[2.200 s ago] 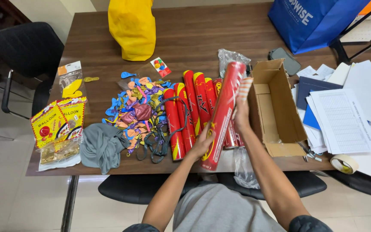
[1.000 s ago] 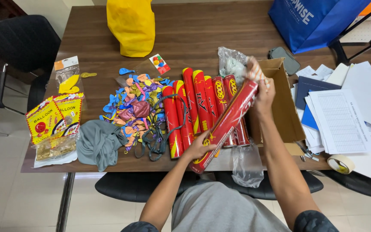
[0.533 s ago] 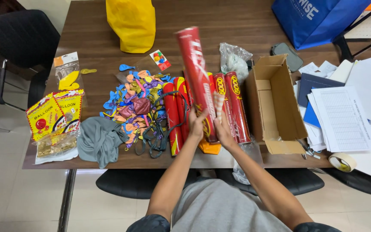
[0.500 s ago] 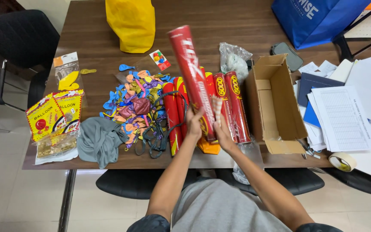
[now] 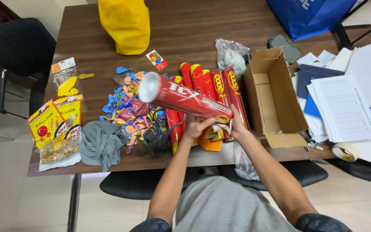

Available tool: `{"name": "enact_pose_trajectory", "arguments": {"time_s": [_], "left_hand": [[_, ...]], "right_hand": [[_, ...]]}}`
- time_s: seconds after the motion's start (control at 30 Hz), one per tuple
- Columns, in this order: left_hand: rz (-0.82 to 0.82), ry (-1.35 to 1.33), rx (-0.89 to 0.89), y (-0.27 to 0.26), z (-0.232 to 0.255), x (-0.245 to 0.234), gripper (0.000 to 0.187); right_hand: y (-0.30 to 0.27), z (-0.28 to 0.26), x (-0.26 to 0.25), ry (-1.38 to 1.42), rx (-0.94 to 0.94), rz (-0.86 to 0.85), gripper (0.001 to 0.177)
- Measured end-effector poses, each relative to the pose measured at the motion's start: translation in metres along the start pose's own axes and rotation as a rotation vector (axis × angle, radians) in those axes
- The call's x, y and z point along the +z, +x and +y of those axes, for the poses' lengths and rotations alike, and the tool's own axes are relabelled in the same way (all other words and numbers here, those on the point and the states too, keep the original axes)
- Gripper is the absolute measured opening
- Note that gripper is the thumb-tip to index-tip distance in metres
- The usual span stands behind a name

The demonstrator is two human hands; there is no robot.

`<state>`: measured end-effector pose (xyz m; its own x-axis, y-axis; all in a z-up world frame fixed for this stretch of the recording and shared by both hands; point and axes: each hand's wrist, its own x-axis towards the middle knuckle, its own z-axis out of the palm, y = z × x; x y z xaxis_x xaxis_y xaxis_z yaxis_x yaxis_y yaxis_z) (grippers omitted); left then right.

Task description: The person organizes various items on a cluttered table, including moving a blue shopping bag, handling a yellow bag, and sorting through papers and binders. They then pick up multiple red cylindrical tubes and place them into a cardboard box, followed by arranging a striped cloth and other small items.

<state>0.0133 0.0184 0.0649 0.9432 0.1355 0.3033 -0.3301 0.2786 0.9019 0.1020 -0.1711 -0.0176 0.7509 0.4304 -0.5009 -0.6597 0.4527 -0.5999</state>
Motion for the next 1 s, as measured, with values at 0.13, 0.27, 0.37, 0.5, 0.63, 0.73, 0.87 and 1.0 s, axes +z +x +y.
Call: {"name": "enact_pose_trajectory", "arguments": {"time_s": [0.13, 0.27, 0.37, 0.5, 0.63, 0.73, 0.87, 1.0], "left_hand": [[-0.147, 0.184, 0.073, 0.005, 0.038, -0.004, 0.072], [-0.018, 0.143, 0.083, 0.003, -0.021, -0.005, 0.057], [0.150, -0.024, 0.061, 0.000, -0.038, 0.015, 0.066], [0.250, -0.311, -0.097, 0.003, -0.092, 0.009, 0.075], [0.167, -0.573, -0.198, 0.006, -0.061, 0.006, 0.077], [0.094, -0.741, -0.315, 0.007, -0.055, -0.001, 0.082], [0.100, -0.419, -0.291, -0.003, -0.048, 0.015, 0.080], [0.067, 0.105, 0.034, -0.015, -0.035, 0.032, 0.078]], "right_hand": [[-0.016, -0.009, 0.000, -0.582, -0.061, 0.164, 0.064], [-0.053, 0.001, 0.043, -1.341, -0.501, 0.360, 0.046], [-0.078, 0.004, 0.075, -1.276, -0.811, 0.206, 0.042], [-0.102, -0.001, 0.105, -1.246, -1.192, -0.107, 0.057], [-0.120, 0.014, 0.094, -1.570, -1.321, -0.144, 0.063], [-0.112, 0.019, 0.073, -1.719, -1.363, -0.149, 0.062], [-0.095, 0.002, 0.069, -1.598, -1.369, -0.180, 0.057], [-0.067, -0.036, 0.085, -1.332, -1.393, -0.102, 0.061]]}}
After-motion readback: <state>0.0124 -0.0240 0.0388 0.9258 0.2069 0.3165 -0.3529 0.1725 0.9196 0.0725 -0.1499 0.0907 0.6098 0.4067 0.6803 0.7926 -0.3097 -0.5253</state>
